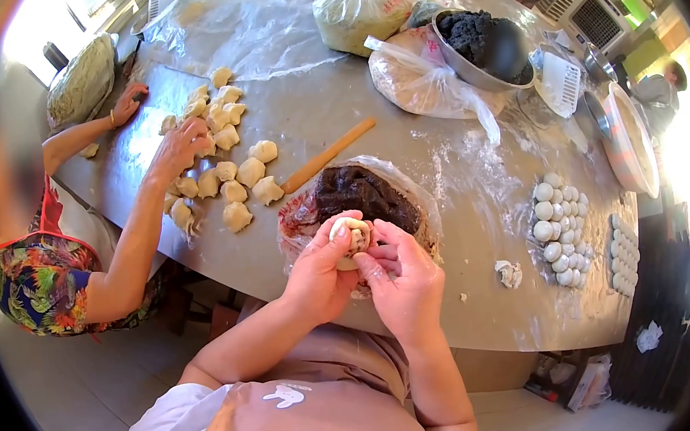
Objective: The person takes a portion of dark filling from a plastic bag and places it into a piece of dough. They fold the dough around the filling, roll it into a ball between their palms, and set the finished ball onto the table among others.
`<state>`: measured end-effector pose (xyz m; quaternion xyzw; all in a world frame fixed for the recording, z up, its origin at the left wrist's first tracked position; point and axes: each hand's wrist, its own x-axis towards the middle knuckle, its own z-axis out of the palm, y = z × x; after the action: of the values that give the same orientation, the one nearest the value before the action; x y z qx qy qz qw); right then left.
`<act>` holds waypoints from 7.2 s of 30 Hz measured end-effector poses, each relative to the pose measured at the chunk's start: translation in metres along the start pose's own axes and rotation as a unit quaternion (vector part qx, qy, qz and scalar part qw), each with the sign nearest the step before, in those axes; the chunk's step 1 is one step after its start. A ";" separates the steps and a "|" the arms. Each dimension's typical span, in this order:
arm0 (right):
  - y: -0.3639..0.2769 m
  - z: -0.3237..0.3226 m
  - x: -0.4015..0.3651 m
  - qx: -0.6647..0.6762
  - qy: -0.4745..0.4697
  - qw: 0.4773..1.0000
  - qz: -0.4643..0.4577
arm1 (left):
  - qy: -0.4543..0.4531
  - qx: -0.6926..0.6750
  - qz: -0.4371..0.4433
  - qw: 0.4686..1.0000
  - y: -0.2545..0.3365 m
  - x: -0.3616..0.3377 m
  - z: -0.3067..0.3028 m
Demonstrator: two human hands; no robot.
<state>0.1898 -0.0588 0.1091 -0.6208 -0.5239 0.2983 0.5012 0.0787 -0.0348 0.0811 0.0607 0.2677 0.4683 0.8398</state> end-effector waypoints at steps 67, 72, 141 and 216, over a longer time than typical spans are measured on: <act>0.158 -0.200 -0.039 -0.407 0.133 0.904 0.004 | 0.009 0.102 -0.105 0.989 -0.027 0.002 0.007; 0.094 -0.156 -0.038 -0.296 0.159 0.936 -0.103 | -0.018 0.026 -0.117 0.993 -0.021 -0.003 0.012; 0.024 0.024 0.023 0.059 -0.027 0.995 -0.069 | -0.137 0.367 0.262 0.882 -0.013 -0.003 0.003; 0.004 0.059 0.002 0.381 -0.179 0.885 0.196 | -0.070 0.426 0.397 0.810 0.044 0.003 -0.017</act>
<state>0.1385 -0.0388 0.0869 -0.4080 -0.3181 0.6734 0.5281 0.0381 -0.0109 0.0813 0.5459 0.3332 0.5943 0.4876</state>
